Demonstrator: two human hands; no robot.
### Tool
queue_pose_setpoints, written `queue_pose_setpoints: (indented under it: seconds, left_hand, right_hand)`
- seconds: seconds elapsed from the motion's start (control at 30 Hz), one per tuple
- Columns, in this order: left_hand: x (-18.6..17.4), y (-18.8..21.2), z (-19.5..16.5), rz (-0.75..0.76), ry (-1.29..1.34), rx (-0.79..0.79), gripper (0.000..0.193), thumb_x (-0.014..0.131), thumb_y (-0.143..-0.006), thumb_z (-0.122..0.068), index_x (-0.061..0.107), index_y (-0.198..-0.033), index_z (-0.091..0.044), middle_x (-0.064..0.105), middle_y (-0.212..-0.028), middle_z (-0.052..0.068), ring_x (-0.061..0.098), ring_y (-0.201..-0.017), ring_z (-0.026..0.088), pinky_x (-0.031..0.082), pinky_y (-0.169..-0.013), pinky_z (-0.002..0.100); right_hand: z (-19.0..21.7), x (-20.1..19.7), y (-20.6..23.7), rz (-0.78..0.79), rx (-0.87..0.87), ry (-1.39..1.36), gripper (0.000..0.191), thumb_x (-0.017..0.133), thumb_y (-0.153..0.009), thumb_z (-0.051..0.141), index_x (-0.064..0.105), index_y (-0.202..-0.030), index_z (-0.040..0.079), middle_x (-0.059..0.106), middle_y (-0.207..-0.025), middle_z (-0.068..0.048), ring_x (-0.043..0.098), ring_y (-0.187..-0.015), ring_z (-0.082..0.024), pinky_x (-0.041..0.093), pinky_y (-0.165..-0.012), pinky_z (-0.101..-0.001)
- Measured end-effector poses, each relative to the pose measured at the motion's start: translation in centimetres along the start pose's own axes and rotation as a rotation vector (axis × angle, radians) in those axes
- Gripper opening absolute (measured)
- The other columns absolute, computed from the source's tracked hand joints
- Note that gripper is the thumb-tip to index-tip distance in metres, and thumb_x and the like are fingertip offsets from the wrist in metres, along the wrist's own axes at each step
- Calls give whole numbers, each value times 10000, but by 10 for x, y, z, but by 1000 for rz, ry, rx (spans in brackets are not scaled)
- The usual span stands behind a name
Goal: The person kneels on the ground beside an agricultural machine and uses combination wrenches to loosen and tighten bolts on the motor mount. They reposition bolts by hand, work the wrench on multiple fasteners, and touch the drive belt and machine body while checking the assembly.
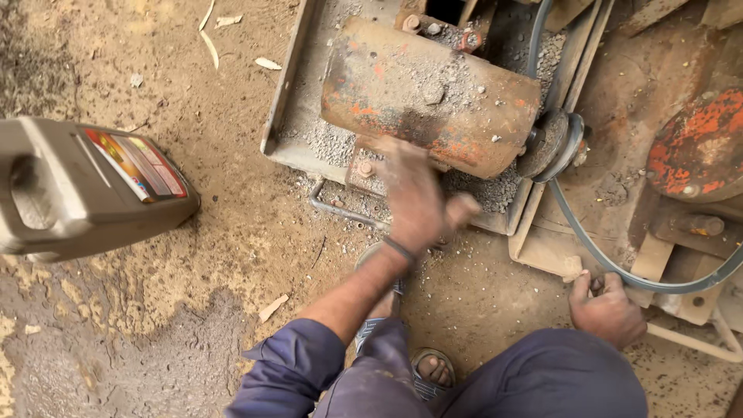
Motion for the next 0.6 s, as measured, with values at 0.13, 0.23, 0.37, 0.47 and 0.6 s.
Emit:
queue_pose_setpoints:
  seconds: [0.13,0.23,0.37,0.47,0.6]
  left_hand:
    - [-9,4,-35,362,15,381,895,576,-938,-645,286,-1609,-127,230,-1676,225,222,-1574,405,270,-1149,500]
    - [-36,-19,22,82,192,232,477,769,-807,-322,552,-1197,-154,608,-1341,109,490,-1384,319,373,-1220,551]
    - [-69,-44,150,-252,38,-379,313,466,-1007,-67,556,-1301,-11,598,-1272,161,593,-1235,298,499,-1110,428]
    - [-56,-63,193,235,-142,-398,402,507,-1041,-197,563,-1405,-38,542,-1399,244,531,-1273,386,482,-1080,467]
    - [-30,-79,195,433,-697,-172,867,594,-895,-592,459,-1458,54,442,-1455,353,404,-1336,507,421,-1022,603]
  right_hand:
    - [0,0,0,-34,-38,-90,319,739,-1012,440,672,-818,195,658,-641,-40,673,-621,-287,490,-604,-448]
    - [-4,4,-1,-13,-51,-70,336,750,-1014,461,670,-820,199,640,-614,-46,667,-613,-289,489,-606,-449]
    - [-6,9,-2,-26,-42,-68,323,724,-1025,436,662,-812,201,646,-633,-27,666,-612,-274,491,-612,-434]
    - [-5,11,0,-43,-28,-62,320,725,-1027,424,664,-806,200,647,-634,-25,670,-618,-270,496,-621,-429]
    - [-2,7,0,-51,-43,-99,334,731,-1044,428,670,-829,179,661,-671,-9,674,-625,-253,492,-613,-418]
Point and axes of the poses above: each hand's wrist, its own y-axis away from the middle knuckle, its own x-axis out of the palm, z = x × y, the point moved 3 cm from there along -y, towards the middle knuckle
